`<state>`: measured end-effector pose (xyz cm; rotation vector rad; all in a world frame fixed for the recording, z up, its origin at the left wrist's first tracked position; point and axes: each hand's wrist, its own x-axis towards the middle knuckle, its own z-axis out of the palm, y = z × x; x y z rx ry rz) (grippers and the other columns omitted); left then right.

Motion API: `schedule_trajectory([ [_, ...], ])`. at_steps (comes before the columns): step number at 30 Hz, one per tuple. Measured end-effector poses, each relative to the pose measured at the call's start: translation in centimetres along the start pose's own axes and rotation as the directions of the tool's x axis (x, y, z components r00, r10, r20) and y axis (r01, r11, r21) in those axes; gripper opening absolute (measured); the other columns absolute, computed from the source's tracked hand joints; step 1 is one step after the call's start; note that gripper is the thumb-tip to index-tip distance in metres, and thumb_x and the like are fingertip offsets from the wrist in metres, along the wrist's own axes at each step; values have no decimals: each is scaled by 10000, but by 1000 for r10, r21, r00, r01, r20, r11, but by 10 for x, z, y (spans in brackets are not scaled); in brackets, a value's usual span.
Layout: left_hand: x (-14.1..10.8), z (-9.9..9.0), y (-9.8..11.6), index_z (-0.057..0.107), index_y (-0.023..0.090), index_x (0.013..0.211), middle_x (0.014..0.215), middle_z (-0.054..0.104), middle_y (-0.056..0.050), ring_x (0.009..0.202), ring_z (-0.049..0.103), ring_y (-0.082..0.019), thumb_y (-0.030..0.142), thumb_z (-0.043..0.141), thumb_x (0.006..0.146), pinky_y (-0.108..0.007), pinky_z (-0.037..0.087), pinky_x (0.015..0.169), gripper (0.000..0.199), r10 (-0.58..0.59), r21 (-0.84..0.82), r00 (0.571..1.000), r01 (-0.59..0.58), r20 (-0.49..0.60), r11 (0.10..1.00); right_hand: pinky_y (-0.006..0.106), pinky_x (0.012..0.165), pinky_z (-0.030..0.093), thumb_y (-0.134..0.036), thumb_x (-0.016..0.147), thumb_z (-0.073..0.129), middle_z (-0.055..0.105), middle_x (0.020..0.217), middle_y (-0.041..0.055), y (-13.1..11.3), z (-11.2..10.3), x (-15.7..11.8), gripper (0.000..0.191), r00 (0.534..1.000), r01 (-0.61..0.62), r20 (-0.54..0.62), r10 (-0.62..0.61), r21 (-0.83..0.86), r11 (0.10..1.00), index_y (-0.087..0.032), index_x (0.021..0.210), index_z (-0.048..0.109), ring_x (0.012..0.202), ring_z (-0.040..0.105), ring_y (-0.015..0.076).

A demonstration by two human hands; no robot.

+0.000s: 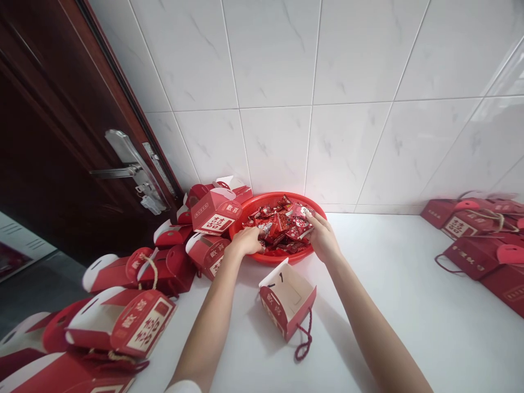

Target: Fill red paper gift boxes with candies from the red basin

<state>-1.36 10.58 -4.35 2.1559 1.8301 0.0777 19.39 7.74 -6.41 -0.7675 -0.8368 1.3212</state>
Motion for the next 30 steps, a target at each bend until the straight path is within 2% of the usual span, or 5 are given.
schedule_trajectory([
  [8,3,1,4,755,290,1103,1134,757,-137,1096,693,-358,165,760,591,-367,532,854,527,-60,73,998,59,11,996,310,609,512,-481,602,871,725,832,11,-1,1,0,362,1000,-11,-10,11,18,1000,-238,816,709,755,653,215],
  [18,8,3,1,777,291,1007,1101,766,-121,1083,695,-360,127,758,547,-364,535,849,488,-37,51,998,35,44,998,328,646,532,-487,634,854,748,907,29,0,0,0,339,1000,-15,-22,15,-5,1000,-244,822,710,845,684,247],
  [22,8,1,-1,780,253,1011,1100,768,-132,1116,683,-366,129,755,602,-366,529,881,427,-5,-20,999,6,38,1000,332,644,537,-487,641,846,751,889,28,0,1,-1,334,1000,-5,-7,5,-11,1000,-243,831,721,839,686,249],
  [25,6,-3,-3,760,242,1101,1085,777,-98,1102,699,-313,123,709,688,-313,524,893,433,27,-96,1000,-25,15,995,322,628,536,-483,635,850,752,883,27,0,0,-1,341,1000,-6,-11,6,-13,1000,-237,834,725,826,685,244],
  [30,6,-6,-5,683,206,1254,896,790,-42,787,756,-235,171,647,793,-272,553,725,464,5,-310,999,-18,-44,951,302,601,531,-481,631,853,749,876,18,0,1,-1,357,1000,-14,-15,14,-10,1000,-236,858,727,800,686,228],
])
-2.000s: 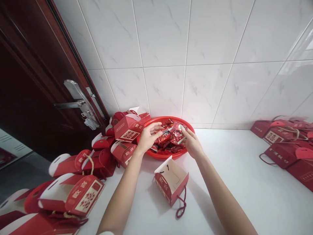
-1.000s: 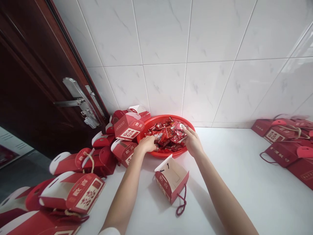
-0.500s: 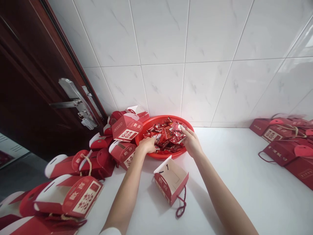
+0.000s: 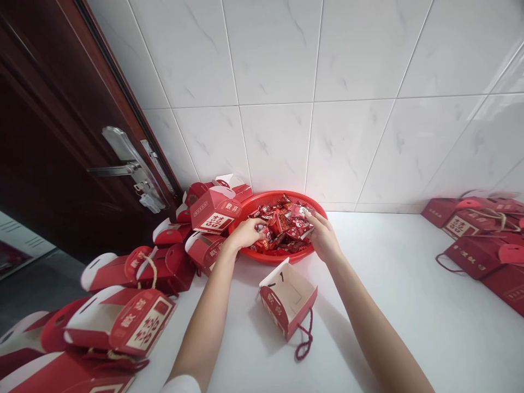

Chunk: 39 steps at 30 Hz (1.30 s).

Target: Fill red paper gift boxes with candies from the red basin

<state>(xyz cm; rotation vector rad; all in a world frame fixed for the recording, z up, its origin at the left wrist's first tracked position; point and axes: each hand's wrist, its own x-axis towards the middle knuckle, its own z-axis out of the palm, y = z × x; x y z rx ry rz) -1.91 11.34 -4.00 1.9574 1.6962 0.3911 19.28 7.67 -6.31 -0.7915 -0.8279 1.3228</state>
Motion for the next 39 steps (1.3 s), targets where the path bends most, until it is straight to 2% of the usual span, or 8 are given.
schedule_trajectory([
  [8,1,4,-1,598,138,1273,699,696,-11,455,616,-130,150,558,872,-215,495,446,403,-7,-339,1000,14,21,941,298,571,500,-482,632,850,738,817,14,1,0,0,347,1000,-7,-3,7,-3,1000,-227,832,726,710,649,202],
  [12,0,4,0,627,158,1182,606,614,37,377,521,-90,187,555,895,-196,462,425,298,74,-423,997,-65,5,904,289,584,514,-485,631,854,739,856,19,1,-1,1,379,1000,-11,1,11,-2,1000,-210,862,731,722,647,192],
  [15,1,3,-2,640,165,1169,665,655,17,430,582,-99,244,580,903,-208,484,506,283,128,-418,992,-120,-8,900,277,580,518,-480,627,859,736,855,17,0,0,1,386,1000,-5,0,5,-2,1000,-200,860,729,724,646,184],
  [20,-2,-2,-5,583,168,1326,863,725,-57,687,712,-192,289,595,890,-288,548,689,452,143,-403,986,-97,85,910,282,590,523,-476,634,848,742,841,19,-2,1,-1,383,1000,-17,6,17,8,1000,-201,870,724,730,663,192],
  [23,-5,-4,-5,561,198,1379,1034,732,-88,779,723,-219,365,575,898,-316,546,743,509,149,-311,984,-112,97,944,307,641,545,-466,631,846,753,876,28,-3,2,-1,386,1000,-17,11,17,14,1000,-203,886,725,783,684,216],
  [28,-5,-2,-5,653,207,1280,1159,734,-77,1048,674,-267,387,684,795,-314,506,887,518,200,-130,952,-173,233,976,315,643,550,-459,638,838,755,879,28,-2,1,-1,365,1000,-11,4,11,11,1000,-212,884,729,801,691,227],
  [34,-5,-3,-8,581,194,1376,775,704,-9,791,661,-229,262,667,744,-287,478,718,642,162,-58,931,-151,328,987,300,620,551,-457,637,841,750,882,26,-1,1,0,368,1000,-17,-3,17,7,1000,-208,879,718,797,690,218],
  [39,-7,-8,-12,617,177,1319,832,677,-26,819,640,-214,314,721,715,-296,497,756,628,275,-187,924,-231,264,955,297,588,555,-451,638,845,746,842,22,-2,1,0,354,1000,-15,-4,15,11,1000,-209,865,721,743,685,208],
])
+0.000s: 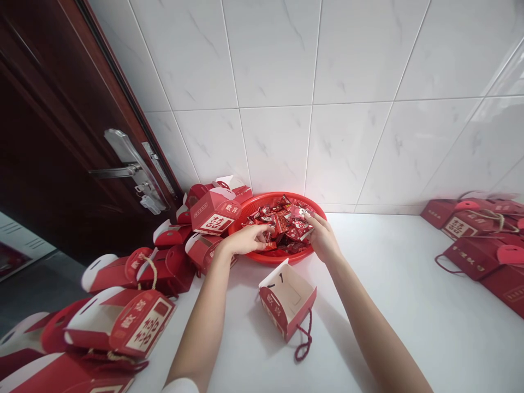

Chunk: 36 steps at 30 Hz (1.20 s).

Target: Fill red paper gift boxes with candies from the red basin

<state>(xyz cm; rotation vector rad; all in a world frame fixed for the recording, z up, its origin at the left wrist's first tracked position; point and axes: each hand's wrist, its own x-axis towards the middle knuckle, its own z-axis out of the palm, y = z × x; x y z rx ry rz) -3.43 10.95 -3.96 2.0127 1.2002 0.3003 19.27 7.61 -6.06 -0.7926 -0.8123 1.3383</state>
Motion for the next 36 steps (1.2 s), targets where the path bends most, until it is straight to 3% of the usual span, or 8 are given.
schedule_trajectory([
  [5,-11,-3,11,605,190,1325,955,641,-42,784,624,-166,297,734,727,-286,527,676,621,115,-192,988,-133,-100,972,294,587,549,-432,641,847,754,843,29,-1,-2,1,330,1000,7,2,-7,16,1000,-201,844,726,749,692,211],
  [9,-33,-1,39,706,177,1112,1019,704,-57,920,664,-193,274,758,738,-322,548,836,389,252,-215,961,-271,-111,938,351,726,578,-418,671,820,775,894,53,-11,-4,0,315,1000,27,3,-27,53,998,-188,874,744,860,716,255],
  [15,-62,6,74,729,202,1055,1026,717,-45,952,681,-188,251,727,793,-302,526,882,267,368,-43,925,-366,89,930,332,797,550,-370,697,799,775,891,43,-31,-3,-8,249,997,81,13,-82,88,993,-184,853,743,892,704,241],
  [19,-63,5,76,767,229,961,1144,674,-58,1060,638,-214,325,639,870,-326,464,970,184,330,197,944,-327,18,924,307,763,531,-393,708,800,753,871,33,-43,0,-17,266,990,115,82,-116,22,993,-187,859,728,859,688,223],
  [23,-64,6,75,797,244,854,1100,679,-45,1048,630,-221,393,594,893,-279,446,922,255,174,287,972,-214,160,934,313,737,516,-459,753,771,722,836,33,-56,1,-31,303,970,122,229,-85,-153,981,-195,896,727,813,662,220],
  [27,-67,10,77,783,211,779,957,694,-46,956,631,-216,406,587,882,-246,453,812,295,144,253,955,-211,259,944,306,672,490,-469,832,718,653,762,16,-71,-2,-46,258,924,171,381,-35,-330,928,-217,886,709,727,604,194],
  [32,-69,13,71,743,200,1050,1105,642,-49,940,616,-242,468,832,624,-266,454,768,512,21,342,987,-74,157,937,277,611,419,-451,891,667,554,747,-2,-84,1,-62,271,826,251,557,84,-497,830,-199,801,626,661,490,140],
  [36,-69,12,65,736,235,1017,1005,625,-21,934,609,-230,472,855,601,-270,454,796,495,121,296,965,-189,233,936,249,528,319,-491,900,646,370,669,-46,-85,9,-70,393,726,318,660,195,-573,755,-212,691,465,605,346,110],
])
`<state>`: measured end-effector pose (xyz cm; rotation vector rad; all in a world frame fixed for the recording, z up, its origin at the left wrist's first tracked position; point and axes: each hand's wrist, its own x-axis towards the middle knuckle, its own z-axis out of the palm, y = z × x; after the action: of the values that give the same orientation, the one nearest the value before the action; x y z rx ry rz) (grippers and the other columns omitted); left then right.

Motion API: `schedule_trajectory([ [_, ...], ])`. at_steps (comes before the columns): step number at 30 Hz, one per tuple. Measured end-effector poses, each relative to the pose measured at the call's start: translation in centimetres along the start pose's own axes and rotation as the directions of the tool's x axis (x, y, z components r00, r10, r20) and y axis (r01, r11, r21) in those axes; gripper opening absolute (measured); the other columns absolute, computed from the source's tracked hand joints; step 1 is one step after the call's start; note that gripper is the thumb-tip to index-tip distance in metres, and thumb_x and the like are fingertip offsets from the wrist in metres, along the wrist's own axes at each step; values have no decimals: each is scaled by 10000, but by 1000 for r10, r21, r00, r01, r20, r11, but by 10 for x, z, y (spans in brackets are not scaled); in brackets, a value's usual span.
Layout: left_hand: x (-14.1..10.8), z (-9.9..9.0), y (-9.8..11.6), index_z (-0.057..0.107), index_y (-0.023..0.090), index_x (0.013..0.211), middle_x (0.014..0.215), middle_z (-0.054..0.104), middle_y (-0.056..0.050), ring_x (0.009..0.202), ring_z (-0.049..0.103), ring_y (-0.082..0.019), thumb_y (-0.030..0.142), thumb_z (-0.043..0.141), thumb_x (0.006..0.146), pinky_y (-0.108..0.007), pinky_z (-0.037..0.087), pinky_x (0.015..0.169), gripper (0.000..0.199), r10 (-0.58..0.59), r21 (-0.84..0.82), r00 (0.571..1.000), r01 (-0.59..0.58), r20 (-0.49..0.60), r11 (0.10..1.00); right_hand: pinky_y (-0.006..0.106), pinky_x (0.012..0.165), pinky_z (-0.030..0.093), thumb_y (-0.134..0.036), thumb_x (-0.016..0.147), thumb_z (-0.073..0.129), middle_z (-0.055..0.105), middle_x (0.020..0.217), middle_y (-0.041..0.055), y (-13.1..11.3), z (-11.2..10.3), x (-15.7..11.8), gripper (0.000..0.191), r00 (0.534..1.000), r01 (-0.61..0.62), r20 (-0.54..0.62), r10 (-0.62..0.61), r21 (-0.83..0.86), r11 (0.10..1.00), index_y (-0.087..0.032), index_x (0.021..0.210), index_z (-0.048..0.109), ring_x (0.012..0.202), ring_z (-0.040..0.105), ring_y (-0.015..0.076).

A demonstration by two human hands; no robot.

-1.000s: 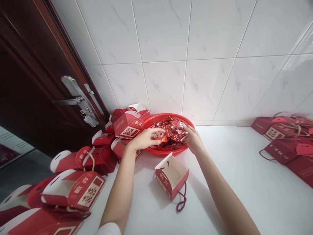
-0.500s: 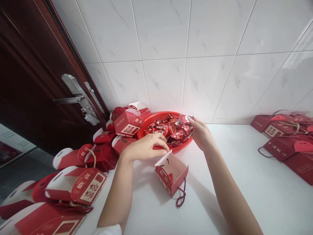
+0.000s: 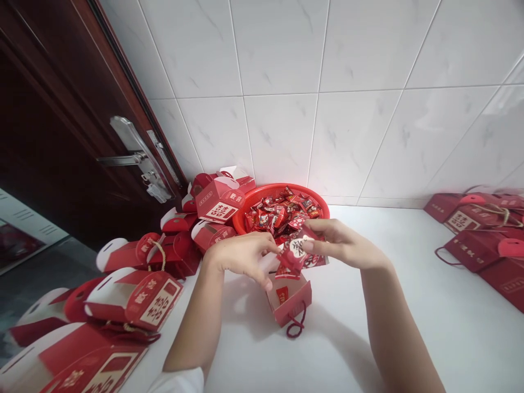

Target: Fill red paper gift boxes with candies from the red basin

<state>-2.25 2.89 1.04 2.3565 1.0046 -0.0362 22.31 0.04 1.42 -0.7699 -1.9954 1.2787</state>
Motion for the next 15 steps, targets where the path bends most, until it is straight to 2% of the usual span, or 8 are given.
schedule_trajectory([
  [2,-1,0,-3,727,230,1023,1010,619,-24,927,611,-224,514,852,596,-273,456,800,527,43,-16,999,-43,16,999,245,510,291,-508,903,636,329,664,-56,-1,4,1,430,997,0,75,6,-76,997,-217,678,414,595,313,104],
  [6,-2,-1,-6,703,215,1056,1094,613,-43,961,612,-237,554,853,580,-282,459,802,602,44,2,999,-44,21,999,248,532,316,-456,947,588,422,686,-50,1,9,4,348,978,5,208,29,-160,987,-208,740,460,611,370,105],
  [11,0,0,-3,697,213,1022,1072,622,-36,979,616,-240,492,850,610,-270,459,789,520,98,-35,994,-97,46,995,241,566,340,-367,964,583,441,705,-47,5,10,8,281,979,92,195,-60,-157,983,-204,758,482,639,390,106],
  [15,3,-2,2,703,209,969,1034,630,-31,935,622,-234,415,854,606,-266,459,757,444,82,21,994,-83,72,996,244,616,406,-333,973,555,576,787,-15,8,13,10,157,953,109,299,-53,-174,979,-189,926,599,681,487,120],
])
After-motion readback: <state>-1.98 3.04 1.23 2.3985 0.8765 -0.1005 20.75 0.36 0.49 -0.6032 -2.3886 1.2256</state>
